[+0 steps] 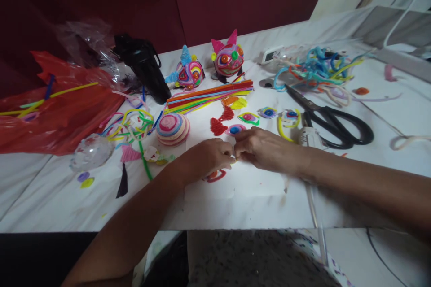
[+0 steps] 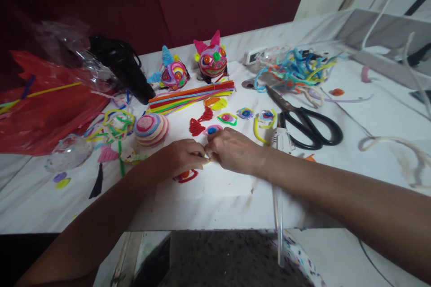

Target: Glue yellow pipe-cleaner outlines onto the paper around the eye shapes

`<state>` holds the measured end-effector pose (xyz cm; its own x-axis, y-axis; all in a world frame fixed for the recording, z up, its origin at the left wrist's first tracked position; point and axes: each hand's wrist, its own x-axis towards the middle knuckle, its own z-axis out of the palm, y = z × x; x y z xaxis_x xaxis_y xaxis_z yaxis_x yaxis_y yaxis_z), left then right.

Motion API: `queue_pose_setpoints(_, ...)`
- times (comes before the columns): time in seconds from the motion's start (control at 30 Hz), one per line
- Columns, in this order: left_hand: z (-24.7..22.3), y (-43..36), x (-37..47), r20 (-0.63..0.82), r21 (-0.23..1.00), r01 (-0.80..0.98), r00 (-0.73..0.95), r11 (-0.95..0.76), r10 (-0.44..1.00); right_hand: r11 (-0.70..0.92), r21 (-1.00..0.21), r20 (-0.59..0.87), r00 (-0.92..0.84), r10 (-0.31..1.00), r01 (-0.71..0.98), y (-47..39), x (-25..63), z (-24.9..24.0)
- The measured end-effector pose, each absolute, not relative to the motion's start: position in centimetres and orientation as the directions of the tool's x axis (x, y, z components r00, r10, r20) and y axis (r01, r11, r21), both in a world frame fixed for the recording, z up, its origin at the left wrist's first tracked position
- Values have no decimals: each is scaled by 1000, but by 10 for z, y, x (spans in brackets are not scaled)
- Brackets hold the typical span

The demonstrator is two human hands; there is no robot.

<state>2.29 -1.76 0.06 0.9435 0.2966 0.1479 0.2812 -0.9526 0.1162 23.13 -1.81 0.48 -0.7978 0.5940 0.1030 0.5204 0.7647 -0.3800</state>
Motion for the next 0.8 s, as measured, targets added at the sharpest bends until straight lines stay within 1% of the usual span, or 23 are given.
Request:
queue_pose_setpoints(0.1, 5, -20, 24, 112, 30, 271, 956, -962, 272, 762, -399, 99, -802, 589, 510, -17, 240, 11)
queue_pose_setpoints(0.2, 9, -22, 25, 71, -18, 284, 957, -959, 283, 736, -386, 155, -748, 646, 556, -17, 257, 17)
queue_pose_setpoints(0.3, 10, -22, 26, 74, -15, 269, 961, -963, 267, 705, -365, 165, -703, 691, 607, -22, 272, 19)
queue_pose_setpoints(0.5, 11, -22, 25, 95, 8, 256, 962, -967, 256, 667, -339, 69, -689, 721, 664, -39, 275, 11)
queue_pose_setpoints(0.67, 8, -21, 24, 138, -16, 250, 959, -968, 246, 689, -332, 96, -703, 704, 644, -45, 270, 7)
queue_pose_setpoints(0.8, 6, -20, 24, 152, -22, 232, 962, -972, 226, 703, -315, 89, -717, 691, 638, -47, 269, 8)
